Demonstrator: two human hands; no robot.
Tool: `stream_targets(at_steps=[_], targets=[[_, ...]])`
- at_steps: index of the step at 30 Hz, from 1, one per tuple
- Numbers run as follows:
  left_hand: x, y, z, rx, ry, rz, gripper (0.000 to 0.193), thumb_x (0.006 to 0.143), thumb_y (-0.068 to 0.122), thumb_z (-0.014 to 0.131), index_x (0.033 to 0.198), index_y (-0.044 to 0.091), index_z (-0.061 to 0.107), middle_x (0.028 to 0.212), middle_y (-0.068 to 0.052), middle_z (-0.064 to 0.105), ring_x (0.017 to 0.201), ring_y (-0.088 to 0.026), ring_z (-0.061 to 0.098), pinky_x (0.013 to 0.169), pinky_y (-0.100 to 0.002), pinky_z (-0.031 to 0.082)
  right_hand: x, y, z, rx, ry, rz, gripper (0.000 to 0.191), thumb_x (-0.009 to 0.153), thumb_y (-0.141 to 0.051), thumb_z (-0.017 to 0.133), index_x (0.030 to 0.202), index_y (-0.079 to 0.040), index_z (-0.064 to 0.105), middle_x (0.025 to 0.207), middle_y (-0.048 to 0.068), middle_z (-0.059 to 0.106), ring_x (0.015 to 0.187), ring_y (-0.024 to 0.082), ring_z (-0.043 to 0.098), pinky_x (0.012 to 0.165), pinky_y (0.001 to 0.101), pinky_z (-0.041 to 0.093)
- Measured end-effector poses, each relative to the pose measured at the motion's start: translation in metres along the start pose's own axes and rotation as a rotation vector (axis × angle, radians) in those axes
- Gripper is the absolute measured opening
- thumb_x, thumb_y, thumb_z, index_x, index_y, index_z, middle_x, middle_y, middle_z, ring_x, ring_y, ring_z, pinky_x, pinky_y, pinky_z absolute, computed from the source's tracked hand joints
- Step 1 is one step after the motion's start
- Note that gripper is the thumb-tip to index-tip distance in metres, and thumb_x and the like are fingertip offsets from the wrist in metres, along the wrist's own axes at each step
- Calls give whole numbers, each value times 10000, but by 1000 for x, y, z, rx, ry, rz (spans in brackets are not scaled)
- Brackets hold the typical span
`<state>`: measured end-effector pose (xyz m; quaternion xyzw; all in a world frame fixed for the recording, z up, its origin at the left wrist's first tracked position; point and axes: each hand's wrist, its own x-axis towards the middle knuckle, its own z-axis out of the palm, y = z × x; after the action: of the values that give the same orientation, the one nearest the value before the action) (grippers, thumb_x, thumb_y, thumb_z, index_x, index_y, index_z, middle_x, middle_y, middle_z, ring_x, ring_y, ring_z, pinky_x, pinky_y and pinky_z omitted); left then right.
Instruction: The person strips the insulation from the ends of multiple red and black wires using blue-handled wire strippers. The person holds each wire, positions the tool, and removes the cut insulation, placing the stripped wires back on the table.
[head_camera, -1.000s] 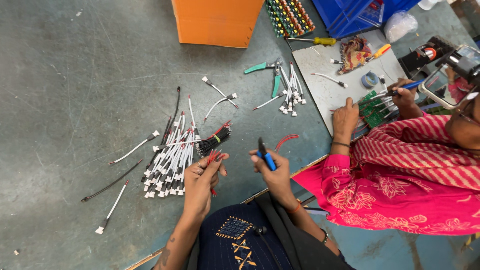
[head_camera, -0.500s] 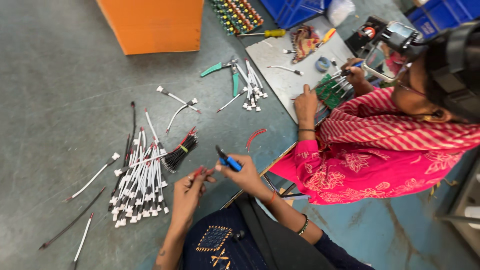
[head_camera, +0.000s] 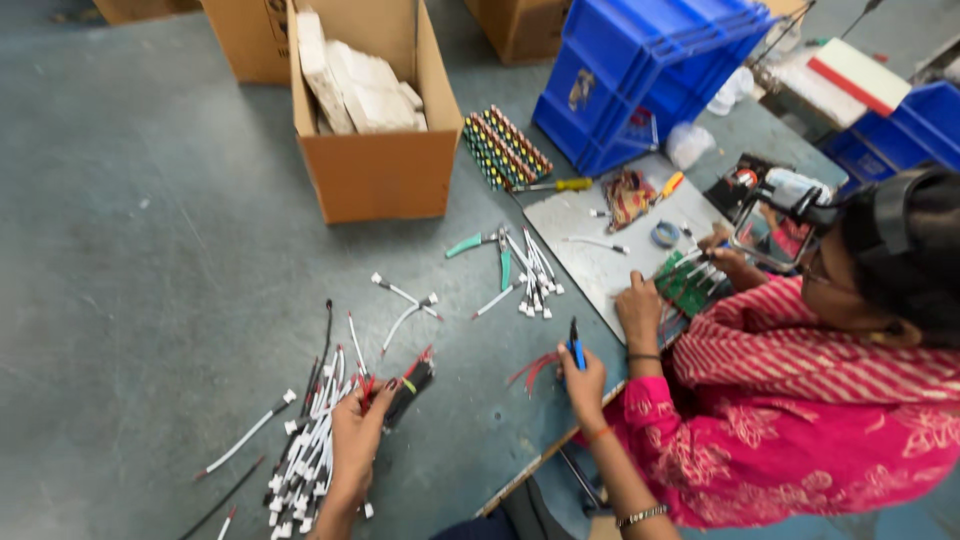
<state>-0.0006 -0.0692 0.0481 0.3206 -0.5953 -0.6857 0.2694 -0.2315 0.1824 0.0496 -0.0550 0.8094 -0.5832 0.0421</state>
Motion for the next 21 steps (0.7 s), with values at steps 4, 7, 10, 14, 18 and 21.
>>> stream_targets(at_steps=[4,7,10,14,18,21], targets=[[75,74,8,462,74,221,231,894,253,757,1031,71,793,664,-75,641,601,-150,533,563,-321,417,-29,0,13,-20,232,-139,235,975,-211,690,1099,-20,745,752,45,649,659,120,566,600,285,460],[141,147,29,567,0,491,323,819,247,787,1117,124,783,773,-60,736,628,-181,633,585,-334,484,-37,2,17,-134,318,-360,226,979,-181,670,1115,-7,716,922,90,687,810,189,637,747,326,507],[193,209,60,681,-37,582,521,806,261,773,1312,177,680,863,-92,753,771,-271,727,694,-401,550,-30,6,17,-142,347,-374,209,973,-159,658,1114,-13,708,982,110,702,880,242,679,808,348,517],[243,251,79,1319,82,542,733,764,323,820,1440,190,569,869,-153,735,807,-365,715,672,-481,550,-19,13,18,-286,340,-348,199,931,-151,686,1087,-32,719,940,123,688,877,281,689,796,366,519],[269,255,54,1477,95,538,116,960,234,641,975,185,745,879,-158,751,831,-373,738,685,-488,564,-16,19,19,-224,354,-311,197,911,-156,688,1069,-43,719,926,114,695,850,283,710,766,372,531],[275,259,11,1717,139,623,164,938,268,648,936,210,801,889,-123,771,847,-316,763,700,-448,584,-15,21,20,-241,352,-299,208,900,-166,700,1066,-42,713,916,120,691,832,295,707,751,380,530]])
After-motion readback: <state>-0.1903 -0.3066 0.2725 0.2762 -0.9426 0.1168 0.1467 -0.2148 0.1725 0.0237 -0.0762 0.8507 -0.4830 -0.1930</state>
